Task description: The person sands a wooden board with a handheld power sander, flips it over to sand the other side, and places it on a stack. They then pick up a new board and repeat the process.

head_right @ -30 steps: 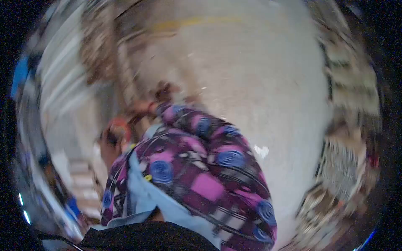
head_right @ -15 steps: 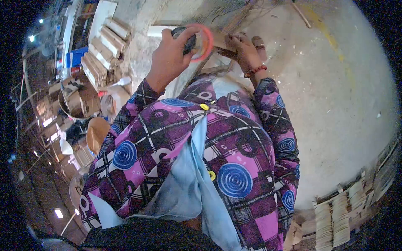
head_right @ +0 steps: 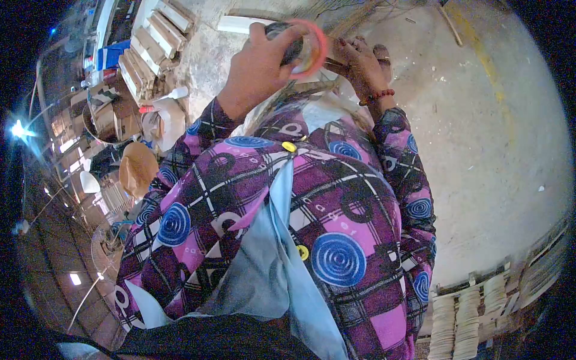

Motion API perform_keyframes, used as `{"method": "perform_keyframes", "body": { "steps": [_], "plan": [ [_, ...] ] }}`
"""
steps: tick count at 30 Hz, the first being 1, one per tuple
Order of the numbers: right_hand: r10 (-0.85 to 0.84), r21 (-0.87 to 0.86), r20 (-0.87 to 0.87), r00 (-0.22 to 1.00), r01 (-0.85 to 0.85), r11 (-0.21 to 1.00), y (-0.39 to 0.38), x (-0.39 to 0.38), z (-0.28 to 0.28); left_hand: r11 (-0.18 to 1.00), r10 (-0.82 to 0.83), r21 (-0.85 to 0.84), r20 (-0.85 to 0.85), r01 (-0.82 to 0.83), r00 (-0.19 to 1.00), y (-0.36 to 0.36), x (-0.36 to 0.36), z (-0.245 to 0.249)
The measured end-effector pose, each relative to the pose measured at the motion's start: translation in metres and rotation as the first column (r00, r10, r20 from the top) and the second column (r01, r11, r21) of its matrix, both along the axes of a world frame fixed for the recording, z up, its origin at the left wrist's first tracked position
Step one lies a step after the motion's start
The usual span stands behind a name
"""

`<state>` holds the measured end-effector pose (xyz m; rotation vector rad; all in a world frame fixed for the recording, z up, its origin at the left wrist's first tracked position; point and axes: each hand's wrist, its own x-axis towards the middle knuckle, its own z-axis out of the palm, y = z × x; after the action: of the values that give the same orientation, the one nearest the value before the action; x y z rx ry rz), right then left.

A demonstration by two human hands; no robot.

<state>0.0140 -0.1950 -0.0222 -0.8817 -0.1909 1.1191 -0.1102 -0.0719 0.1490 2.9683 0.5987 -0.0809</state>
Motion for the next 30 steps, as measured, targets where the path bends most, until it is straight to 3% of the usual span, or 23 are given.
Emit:
{"method": "perform_keyframes", "body": {
  "steps": [1,3,5,7,10,13,19,22,26,28,30],
  "plan": [
    [0.057,0.012,0.123,0.991,-0.059,0.998,-0.002,0.001,-0.001,1.0,-0.019,-0.005,-0.001,0.019,1.0,-0.003,0.001,0.001],
    [-0.074,0.005,-0.142,0.987,0.075,0.997,0.0,-0.002,0.001,1.0,-0.019,0.001,0.012,0.018,1.0,-0.002,-0.002,-0.003],
    [-0.104,-0.019,-0.286,0.952,0.103,0.995,0.001,0.0,0.008,1.0,-0.025,0.01,0.03,0.025,0.999,-0.003,-0.003,-0.004],
    [-0.034,-0.033,-0.316,0.948,0.025,0.999,-0.001,0.005,0.014,0.999,-0.035,0.02,0.054,0.034,0.998,-0.009,-0.002,-0.002],
    [-0.026,-0.031,-0.275,0.961,0.018,0.999,-0.002,0.006,0.009,0.997,-0.076,0.025,0.015,0.075,0.997,-0.015,0.003,-0.002],
    [-0.038,-0.061,-0.349,0.936,0.017,0.998,-0.005,0.009,0.017,0.992,-0.121,-0.017,0.053,0.122,0.991,-0.022,0.007,0.0],
    [-0.013,-0.119,-0.32,0.947,-0.026,0.993,-0.008,0.009,0.014,0.991,-0.133,0.009,0.049,0.132,0.99,-0.024,0.012,-0.006],
    [-0.051,-0.159,-0.397,0.917,-0.014,0.987,-0.007,0.009,0.033,0.994,-0.113,0.001,0.036,0.113,0.993,-0.02,0.014,-0.002],
    [0.008,-0.029,-0.279,0.96,-0.017,0.999,-0.002,0.004,0.019,0.998,0.036,-0.047,0.06,-0.033,0.998,0.012,-0.003,-0.001],
    [0.024,-0.084,-0.137,0.99,-0.036,0.996,0.001,-0.002,0.026,0.987,0.155,-0.039,0.036,-0.153,0.987,0.036,-0.015,-0.003],
    [-0.005,-0.099,-0.16,0.987,-0.011,0.995,0.004,-0.002,0.023,0.978,0.203,0.039,0.007,-0.203,0.979,0.048,-0.019,0.0]
  ]
}}
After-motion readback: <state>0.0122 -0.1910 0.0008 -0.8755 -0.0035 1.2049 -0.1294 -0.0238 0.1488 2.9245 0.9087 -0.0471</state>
